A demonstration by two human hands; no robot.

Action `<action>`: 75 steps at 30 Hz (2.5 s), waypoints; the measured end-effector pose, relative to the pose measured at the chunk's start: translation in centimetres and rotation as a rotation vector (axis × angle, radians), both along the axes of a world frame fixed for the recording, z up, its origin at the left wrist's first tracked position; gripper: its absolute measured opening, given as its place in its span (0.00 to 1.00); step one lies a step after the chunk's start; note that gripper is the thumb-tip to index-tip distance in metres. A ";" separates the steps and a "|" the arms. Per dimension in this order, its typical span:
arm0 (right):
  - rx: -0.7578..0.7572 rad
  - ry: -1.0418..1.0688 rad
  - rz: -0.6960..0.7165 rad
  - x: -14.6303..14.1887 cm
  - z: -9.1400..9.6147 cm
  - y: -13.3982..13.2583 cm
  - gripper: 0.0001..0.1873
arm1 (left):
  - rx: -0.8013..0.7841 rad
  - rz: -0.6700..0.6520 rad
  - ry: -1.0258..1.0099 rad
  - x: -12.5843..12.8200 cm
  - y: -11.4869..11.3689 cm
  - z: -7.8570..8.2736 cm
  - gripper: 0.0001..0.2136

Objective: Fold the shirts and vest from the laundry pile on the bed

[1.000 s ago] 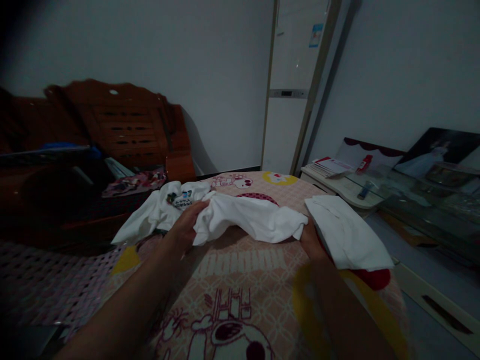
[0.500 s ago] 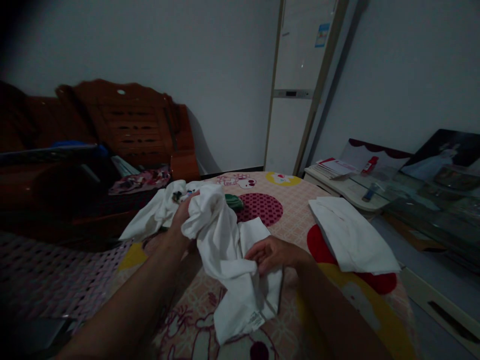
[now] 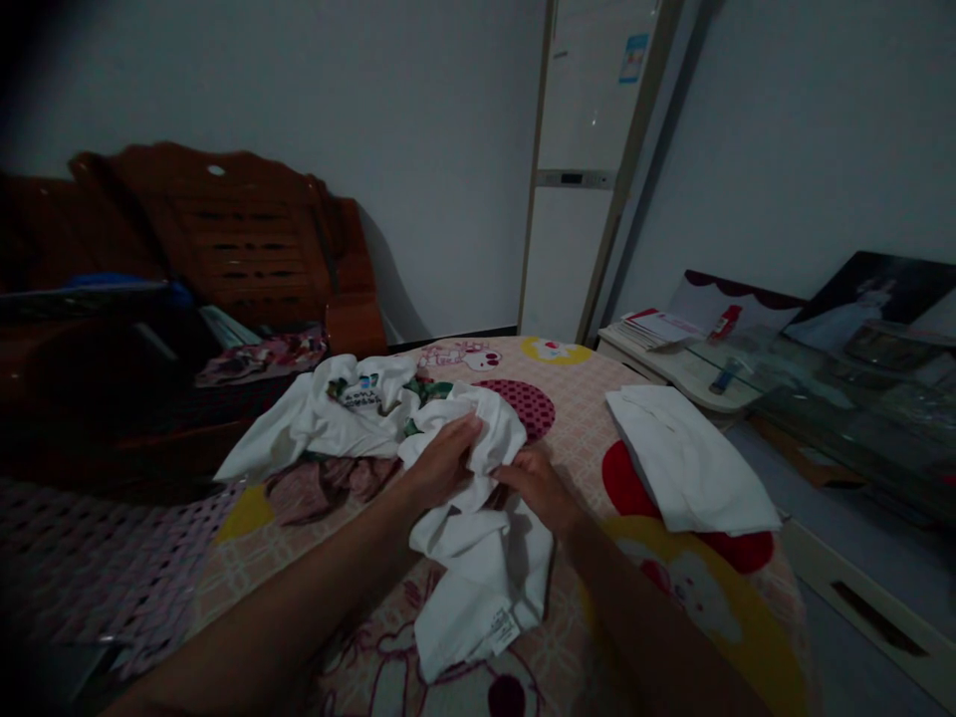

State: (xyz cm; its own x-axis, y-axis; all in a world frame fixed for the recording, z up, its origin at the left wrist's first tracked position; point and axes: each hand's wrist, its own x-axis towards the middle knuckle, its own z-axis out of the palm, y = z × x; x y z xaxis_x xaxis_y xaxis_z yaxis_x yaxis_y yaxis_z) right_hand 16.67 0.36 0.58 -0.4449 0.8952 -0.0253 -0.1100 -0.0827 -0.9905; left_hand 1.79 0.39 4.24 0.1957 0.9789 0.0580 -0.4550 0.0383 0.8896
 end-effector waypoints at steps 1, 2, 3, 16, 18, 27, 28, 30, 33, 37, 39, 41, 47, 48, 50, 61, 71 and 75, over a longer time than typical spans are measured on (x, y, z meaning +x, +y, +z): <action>0.005 0.027 -0.041 0.5 0.2 0.5 0.11 | 0.033 0.017 0.019 -0.5 0.3 0.1 0.18; 0.029 0.074 -0.107 1.4 0.6 1.2 0.10 | 0.069 0.046 0.036 -1.2 0.7 0.3 0.18; 0.066 0.129 -0.182 2.5 1.1 2.1 0.08 | 0.109 0.093 0.054 -2.0 1.2 0.5 0.17; 0.257 -0.298 -0.945 12.9 -2.0 7.8 0.25 | 0.114 0.508 0.730 -7.9 6.6 -4.8 0.15; 0.357 -0.564 -0.969 13.0 -2.0 7.7 0.22 | 0.106 0.399 0.822 -7.7 6.8 -4.9 0.16; 0.361 -1.134 -0.699 12.0 -1.5 7.3 0.21 | 0.248 0.211 1.235 -4.1 5.5 -4.8 0.19; 0.350 -1.158 -0.656 11.9 -1.6 7.4 0.19 | 0.255 0.199 1.237 -3.9 5.3 -4.8 0.18; 0.366 -1.162 -0.585 11.9 -1.7 7.5 0.17 | 0.264 0.145 1.184 -3.7 5.1 -4.8 0.17; 0.458 -1.101 -0.574 12.3 -2.2 7.7 0.20 | 0.291 0.102 1.090 -4.5 5.4 -4.4 0.14; 0.523 -1.077 -0.675 12.7 -2.8 7.8 0.24 | 0.300 0.350 1.291 -7.4 6.3 -2.7 0.13; 0.525 -1.059 -0.692 12.6 -2.8 7.8 0.25 | 0.282 0.491 1.430 -9.2 6.7 -1.8 0.15; 0.507 -1.032 -0.654 12.2 -2.5 7.7 0.26 | 0.246 0.564 1.515 -10.9 7.0 -1.0 0.17; 0.440 -1.056 -0.672 11.0 -1.7 7.5 0.16 | 0.206 0.395 1.533 -12.6 7.7 -1.1 0.14; 0.418 -1.064 -0.705 11.0 -1.5 7.8 0.17 | 0.215 0.370 1.497 -12.6 7.8 -1.3 0.13; 0.348 -1.092 -0.716 10.9 -1.2 8.9 0.20 | 0.224 0.343 1.433 -12.5 8.0 -1.7 0.12; 0.326 -0.797 -0.327 6.6 0.3 12.7 0.09 | 0.375 0.281 1.482 -11.7 6.9 0.1 0.11; 0.740 -0.914 -0.930 9.7 8.3 14.9 0.12 | 0.510 0.596 1.378 -10.4 11.3 6.4 0.10; 0.687 -0.970 -1.022 9.8 9.1 14.8 0.29 | 0.570 0.784 1.236 -8.5 12.4 5.8 0.16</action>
State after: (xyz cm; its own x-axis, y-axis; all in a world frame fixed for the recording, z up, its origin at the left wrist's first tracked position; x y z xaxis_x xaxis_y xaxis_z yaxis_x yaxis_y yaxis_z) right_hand 26.48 15.11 9.69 0.2781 0.7558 0.5928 0.8419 0.1053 -0.5293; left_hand -6.73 12.77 10.04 -0.1275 0.7615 0.6355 0.7928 -0.3068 0.5266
